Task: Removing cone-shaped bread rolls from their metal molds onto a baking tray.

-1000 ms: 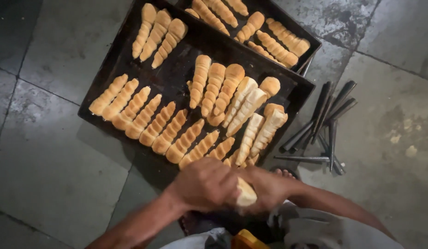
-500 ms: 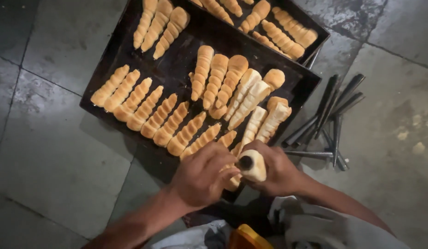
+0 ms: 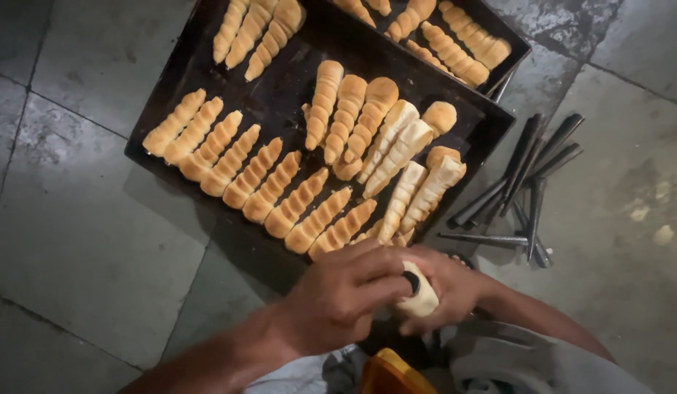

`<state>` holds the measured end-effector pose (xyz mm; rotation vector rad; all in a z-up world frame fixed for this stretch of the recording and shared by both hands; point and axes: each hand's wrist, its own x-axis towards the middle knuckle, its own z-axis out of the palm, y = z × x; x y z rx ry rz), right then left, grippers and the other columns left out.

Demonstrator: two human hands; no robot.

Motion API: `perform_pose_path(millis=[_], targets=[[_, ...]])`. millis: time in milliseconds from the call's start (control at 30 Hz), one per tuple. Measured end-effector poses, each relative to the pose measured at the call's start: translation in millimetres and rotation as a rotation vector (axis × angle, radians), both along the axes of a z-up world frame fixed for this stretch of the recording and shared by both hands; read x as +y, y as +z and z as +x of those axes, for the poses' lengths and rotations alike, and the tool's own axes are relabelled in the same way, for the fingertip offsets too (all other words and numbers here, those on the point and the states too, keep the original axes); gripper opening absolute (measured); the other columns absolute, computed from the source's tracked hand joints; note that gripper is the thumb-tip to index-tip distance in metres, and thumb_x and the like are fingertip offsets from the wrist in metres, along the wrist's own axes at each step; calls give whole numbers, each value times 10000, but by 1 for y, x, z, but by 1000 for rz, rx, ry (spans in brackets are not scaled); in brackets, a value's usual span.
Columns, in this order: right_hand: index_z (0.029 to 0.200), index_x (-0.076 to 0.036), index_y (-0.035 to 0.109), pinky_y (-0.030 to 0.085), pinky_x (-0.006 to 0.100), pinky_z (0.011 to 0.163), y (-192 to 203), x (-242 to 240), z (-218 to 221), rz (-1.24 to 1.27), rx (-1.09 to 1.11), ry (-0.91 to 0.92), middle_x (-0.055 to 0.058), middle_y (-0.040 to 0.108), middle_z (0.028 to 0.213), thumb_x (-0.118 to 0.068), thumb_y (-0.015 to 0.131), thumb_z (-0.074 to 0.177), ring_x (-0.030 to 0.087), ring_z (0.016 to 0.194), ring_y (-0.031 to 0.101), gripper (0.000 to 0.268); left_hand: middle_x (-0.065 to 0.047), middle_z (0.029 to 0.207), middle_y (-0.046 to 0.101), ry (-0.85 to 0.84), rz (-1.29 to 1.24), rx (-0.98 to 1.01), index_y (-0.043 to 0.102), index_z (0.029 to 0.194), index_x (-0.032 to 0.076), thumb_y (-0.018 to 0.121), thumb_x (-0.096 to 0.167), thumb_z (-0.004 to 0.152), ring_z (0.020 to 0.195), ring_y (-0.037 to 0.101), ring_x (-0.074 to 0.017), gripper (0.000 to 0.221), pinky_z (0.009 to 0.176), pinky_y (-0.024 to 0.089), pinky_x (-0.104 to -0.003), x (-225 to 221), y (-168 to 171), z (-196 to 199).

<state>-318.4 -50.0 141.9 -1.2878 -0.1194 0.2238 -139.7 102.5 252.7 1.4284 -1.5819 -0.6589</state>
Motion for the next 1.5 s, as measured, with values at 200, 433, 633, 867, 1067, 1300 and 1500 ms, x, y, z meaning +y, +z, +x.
perform_pose_path(millis=[200, 433, 633, 867, 1067, 1300, 1500], targets=[[1187, -55, 579, 580, 317, 786, -32, 6, -19, 158, 179, 163, 84, 667, 1020, -225, 968, 786, 159, 911, 681, 584, -47, 925, 614, 65, 48, 73, 679, 966, 53, 675, -42, 934, 811, 608, -204, 101, 684, 493, -358, 10, -9, -3], [1366, -52, 495, 590, 335, 901, 29, 7, 21, 135, -53, -107, 76, 621, 1177, -213, 926, 776, 179, 1034, 671, 749, -75, 896, 603, 235, 99, 70, 662, 917, 39, 700, -32, 897, 795, 633, -207, 83, 639, 515, -358, 7, -9, -6], [1217, -59, 611, 617, 291, 794, 7, 17, 6, -255, 85, -289, 23, 751, 1008, -221, 924, 787, 117, 902, 756, 556, -109, 933, 581, 226, 58, 6, 628, 940, 3, 649, -74, 843, 813, 631, -262, 126, 692, 537, -386, 1, 3, -9], [1100, -22, 655, 553, 270, 689, -26, 8, -7, 259, 234, 142, 37, 702, 877, -133, 974, 767, 102, 754, 650, 475, -121, 919, 609, 279, 121, 195, 663, 969, -21, 621, -115, 803, 776, 652, -233, 195, 653, 542, -351, 3, -1, -9], [1229, -3, 560, 519, 247, 722, -29, 12, 7, 737, 344, 203, 40, 626, 999, -124, 969, 720, 104, 839, 611, 664, -97, 888, 627, 352, 162, 231, 667, 905, 3, 629, -12, 918, 770, 653, -187, 43, 642, 537, -303, 0, -18, 0], [1176, 33, 525, 525, 299, 463, -9, 1, 54, 1104, 537, 139, 97, 617, 852, 26, 844, 757, 181, 560, 643, 527, -105, 931, 606, 433, 283, 97, 666, 928, -10, 634, 124, 1008, 871, 625, -202, 160, 766, 501, -327, -12, -29, 28], [1086, 103, 553, 547, 317, 509, -15, -2, 54, 523, 446, 102, 135, 640, 805, 68, 815, 837, 189, 600, 664, 363, -63, 816, 633, 301, 599, 144, 756, 903, 40, 682, 162, 934, 699, 621, -168, 147, 620, 486, -317, -17, -21, 49]])
